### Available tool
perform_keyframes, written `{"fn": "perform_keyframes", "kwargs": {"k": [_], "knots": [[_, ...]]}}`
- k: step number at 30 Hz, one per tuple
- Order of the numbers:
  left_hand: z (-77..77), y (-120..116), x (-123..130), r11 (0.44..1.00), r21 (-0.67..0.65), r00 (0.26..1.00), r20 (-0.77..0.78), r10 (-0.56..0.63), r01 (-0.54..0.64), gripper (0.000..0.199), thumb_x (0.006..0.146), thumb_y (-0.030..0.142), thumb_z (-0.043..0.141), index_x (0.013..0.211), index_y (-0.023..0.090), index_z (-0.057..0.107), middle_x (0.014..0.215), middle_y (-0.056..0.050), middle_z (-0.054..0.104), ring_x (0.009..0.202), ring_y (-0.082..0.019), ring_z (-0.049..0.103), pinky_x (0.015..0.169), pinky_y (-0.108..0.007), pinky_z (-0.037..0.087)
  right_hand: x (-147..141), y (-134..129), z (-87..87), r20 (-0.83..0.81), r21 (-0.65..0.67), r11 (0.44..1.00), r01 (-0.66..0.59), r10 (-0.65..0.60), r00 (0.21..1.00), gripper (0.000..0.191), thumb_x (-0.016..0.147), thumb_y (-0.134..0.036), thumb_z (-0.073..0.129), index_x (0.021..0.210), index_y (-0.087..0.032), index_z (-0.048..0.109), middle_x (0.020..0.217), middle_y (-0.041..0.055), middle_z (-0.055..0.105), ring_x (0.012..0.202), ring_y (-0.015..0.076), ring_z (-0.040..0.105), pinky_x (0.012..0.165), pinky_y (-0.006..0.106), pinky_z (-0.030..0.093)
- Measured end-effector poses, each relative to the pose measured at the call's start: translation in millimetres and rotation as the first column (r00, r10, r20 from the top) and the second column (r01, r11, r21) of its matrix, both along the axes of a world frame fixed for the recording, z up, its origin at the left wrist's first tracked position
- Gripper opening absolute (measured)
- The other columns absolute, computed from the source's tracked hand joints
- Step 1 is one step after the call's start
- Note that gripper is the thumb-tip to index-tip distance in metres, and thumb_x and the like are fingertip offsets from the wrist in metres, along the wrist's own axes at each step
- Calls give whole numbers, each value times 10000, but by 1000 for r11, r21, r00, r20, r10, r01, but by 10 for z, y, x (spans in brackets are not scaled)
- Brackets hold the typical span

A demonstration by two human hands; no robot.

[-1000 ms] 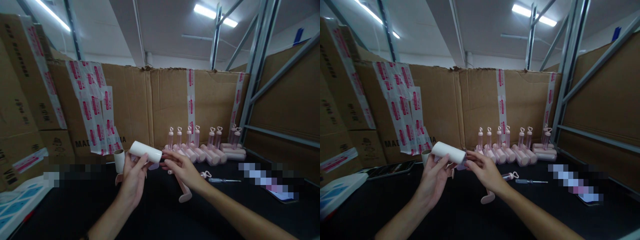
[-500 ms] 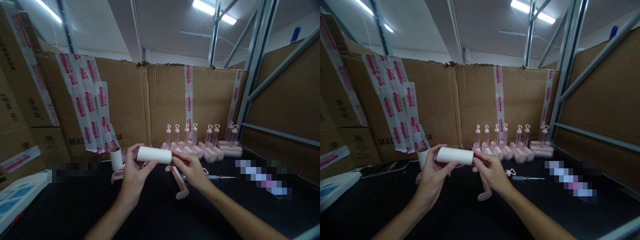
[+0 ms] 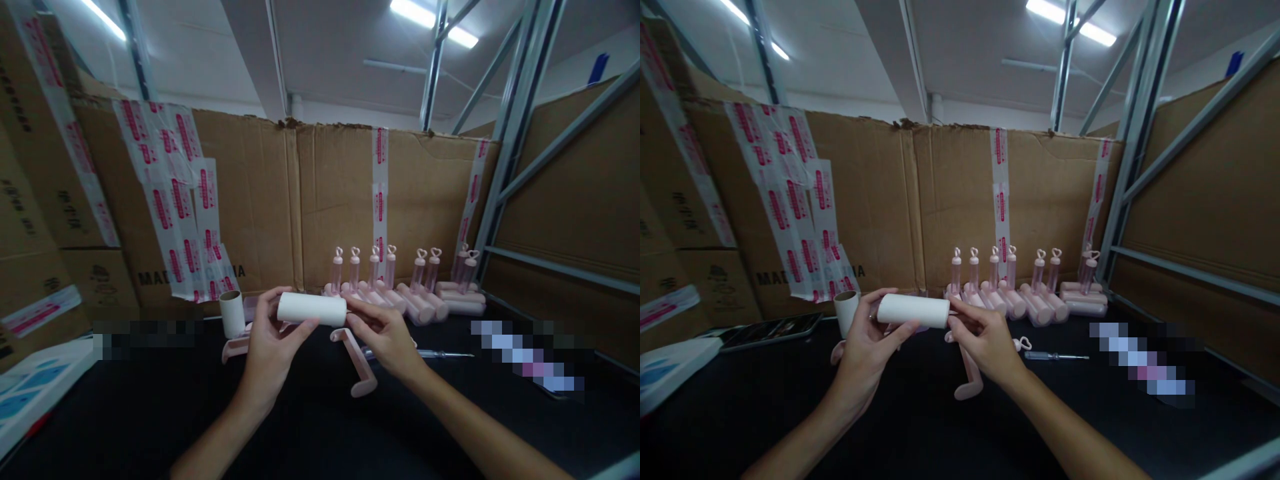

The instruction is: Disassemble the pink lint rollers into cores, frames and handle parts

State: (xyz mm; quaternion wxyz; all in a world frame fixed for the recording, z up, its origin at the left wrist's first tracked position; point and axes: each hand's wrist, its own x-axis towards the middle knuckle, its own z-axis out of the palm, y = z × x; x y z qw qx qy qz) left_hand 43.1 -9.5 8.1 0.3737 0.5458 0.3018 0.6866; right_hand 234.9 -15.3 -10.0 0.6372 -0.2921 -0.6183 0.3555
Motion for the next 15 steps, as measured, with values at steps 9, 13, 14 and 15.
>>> {"fn": "perform_keyframes", "kwargs": {"k": [9,13,14,15], "knots": [[-7,10,-7,1000,16,999,-35,9,-8,641,646,219,907,1188,258,568,1150,-44,645,1050,-233,653,824,-292,569,0,16,-17,15,15,1000,-22,22,1000,399,867,-292,739,1263,-240,735,1254,78,748,883,250,783,800,403,660],[3,6,-14,1000,27,1000,-21,-2,3,645,636,198,913,1184,249,577,1146,-55,658,1049,-238,657,830,-291,565,1,13,4,-15,-1,999,-38,38,999,365,841,-295,764,1202,-237,751,1213,76,765,1011,265,760,849,395,651],[8,4,-16,999,33,1000,-17,-8,9,649,637,189,913,1192,247,582,1141,-58,662,1041,-235,658,830,-288,563,4,10,11,-12,-6,999,-50,49,999,355,840,-294,767,1190,-238,749,1205,75,766,1027,263,754,864,395,646],[14,1,-17,999,43,1000,-12,-11,11,654,637,179,912,1201,246,588,1137,-59,664,1030,-231,658,827,-282,560,9,7,16,-5,-10,998,-66,66,998,345,841,-289,768,1181,-240,745,1199,73,765,1036,258,750,879,395,640]]}}
